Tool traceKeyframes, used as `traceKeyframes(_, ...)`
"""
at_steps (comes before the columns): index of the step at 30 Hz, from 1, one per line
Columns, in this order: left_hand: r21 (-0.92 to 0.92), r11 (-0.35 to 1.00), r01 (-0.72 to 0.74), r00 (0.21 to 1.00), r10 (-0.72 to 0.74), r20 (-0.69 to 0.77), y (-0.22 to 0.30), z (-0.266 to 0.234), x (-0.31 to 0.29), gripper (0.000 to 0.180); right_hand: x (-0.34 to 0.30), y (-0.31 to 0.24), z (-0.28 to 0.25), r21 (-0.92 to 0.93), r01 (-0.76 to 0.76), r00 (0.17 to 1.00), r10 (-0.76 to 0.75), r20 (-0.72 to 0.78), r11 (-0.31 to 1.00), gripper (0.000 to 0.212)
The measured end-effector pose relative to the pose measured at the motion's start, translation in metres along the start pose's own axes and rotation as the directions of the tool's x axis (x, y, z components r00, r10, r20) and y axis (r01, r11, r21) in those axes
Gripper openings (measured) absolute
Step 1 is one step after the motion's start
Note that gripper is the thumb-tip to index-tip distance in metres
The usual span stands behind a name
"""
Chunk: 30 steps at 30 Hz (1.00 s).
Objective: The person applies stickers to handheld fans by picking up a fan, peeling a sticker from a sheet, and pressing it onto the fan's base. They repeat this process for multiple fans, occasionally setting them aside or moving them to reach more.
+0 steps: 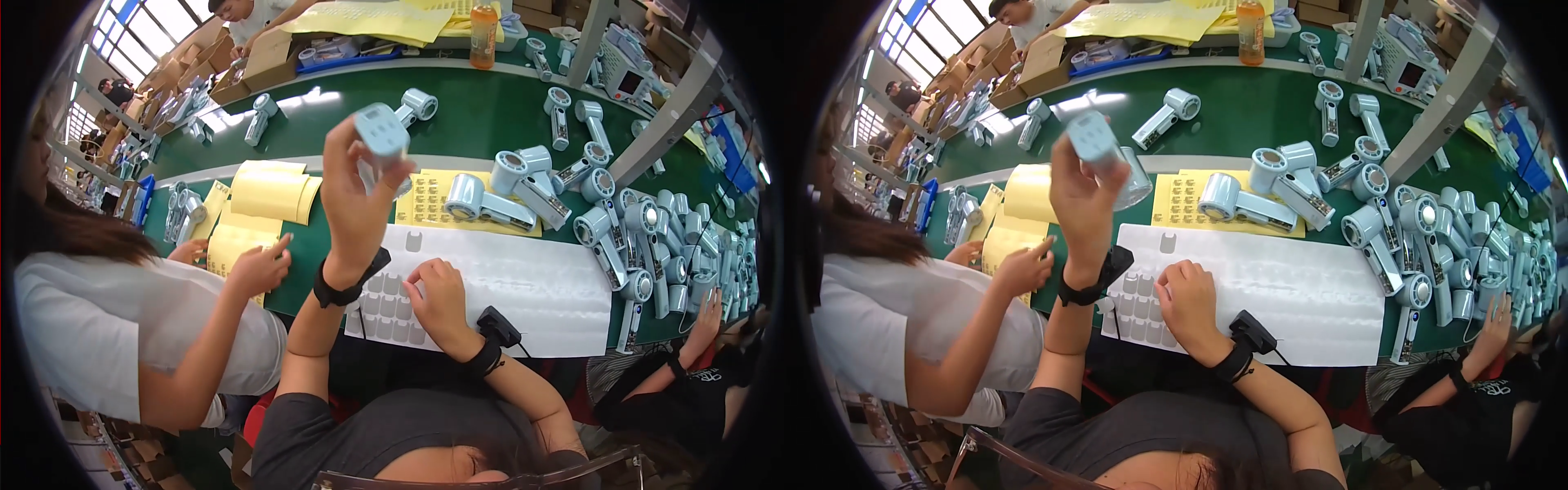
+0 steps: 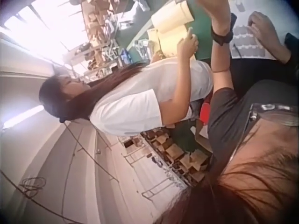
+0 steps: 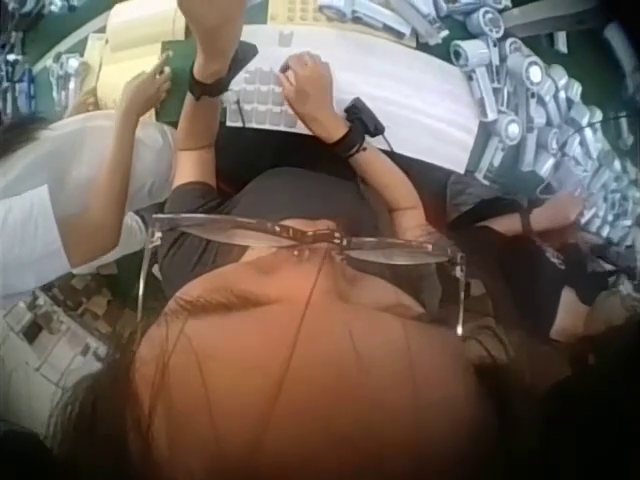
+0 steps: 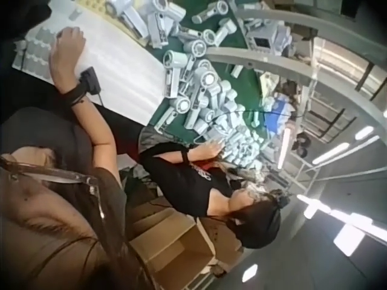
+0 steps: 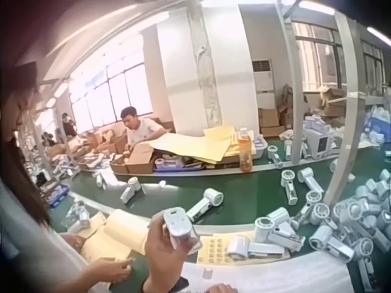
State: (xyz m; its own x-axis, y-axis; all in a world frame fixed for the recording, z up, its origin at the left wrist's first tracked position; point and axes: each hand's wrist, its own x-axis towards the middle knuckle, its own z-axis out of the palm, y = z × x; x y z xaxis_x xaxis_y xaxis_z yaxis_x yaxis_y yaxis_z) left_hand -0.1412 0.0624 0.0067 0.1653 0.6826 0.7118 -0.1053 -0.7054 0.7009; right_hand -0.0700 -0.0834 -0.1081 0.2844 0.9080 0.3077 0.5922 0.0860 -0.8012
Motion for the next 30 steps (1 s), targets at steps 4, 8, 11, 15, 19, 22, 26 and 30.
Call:
traceKeyframes(4, 0.133, 0.980, -0.151, 0.976, 0.127, 0.177, 0.009, 0.010, -0.008, 0.059, 0.018, -0.006, -0.057, 0.411, -0.216, 0.973, 0.232, 0.012, 0.886, 0.013)
traceKeyframes(8, 0.084, 0.966, -0.245, 0.921, 0.205, 0.332, 0.022, 0.036, -0.019, 0.063, 0.036, -0.031, -0.152, 0.692, -0.204, 0.960, 0.279, 0.005, 0.692, 0.027)
traceKeyframes(11, 0.030, 0.964, -0.266, 0.879, 0.230, 0.417, 0.026, 0.054, -0.028, 0.063, 0.043, -0.049, -0.188, 0.734, -0.174, 0.968, 0.250, 0.006, 0.657, 0.036)
traceKeyframes(15, -0.004, 0.963, -0.270, 0.839, 0.238, 0.489, 0.030, 0.074, -0.034, 0.061, 0.046, -0.050, -0.210, 0.726, -0.203, 0.965, 0.261, 0.033, 0.657, 0.048)
traceKeyframes(19, -0.010, 0.956, -0.294, 0.817, 0.257, 0.515, 0.035, 0.085, -0.036, 0.061, 0.044, -0.045, -0.218, 0.706, -0.220, 0.958, 0.285, 0.027, 0.673, 0.050)
traceKeyframes(22, -0.007, 0.954, -0.300, 0.807, 0.258, 0.532, 0.036, 0.090, -0.037, 0.061, 0.043, -0.041, -0.220, 0.706, -0.220, 0.956, 0.294, 0.018, 0.673, 0.049)
traceKeyframes(26, -0.014, 0.961, -0.277, 0.809, 0.241, 0.536, 0.037, 0.095, -0.039, 0.061, 0.042, -0.038, -0.221, 0.702, -0.211, 0.955, 0.297, -0.001, 0.680, 0.049)
traceKeyframes(30, -0.004, 0.958, -0.286, 0.808, 0.243, 0.537, 0.037, 0.095, -0.040, 0.060, 0.041, -0.037, -0.220, 0.681, -0.189, 0.957, 0.287, -0.032, 0.708, 0.049)
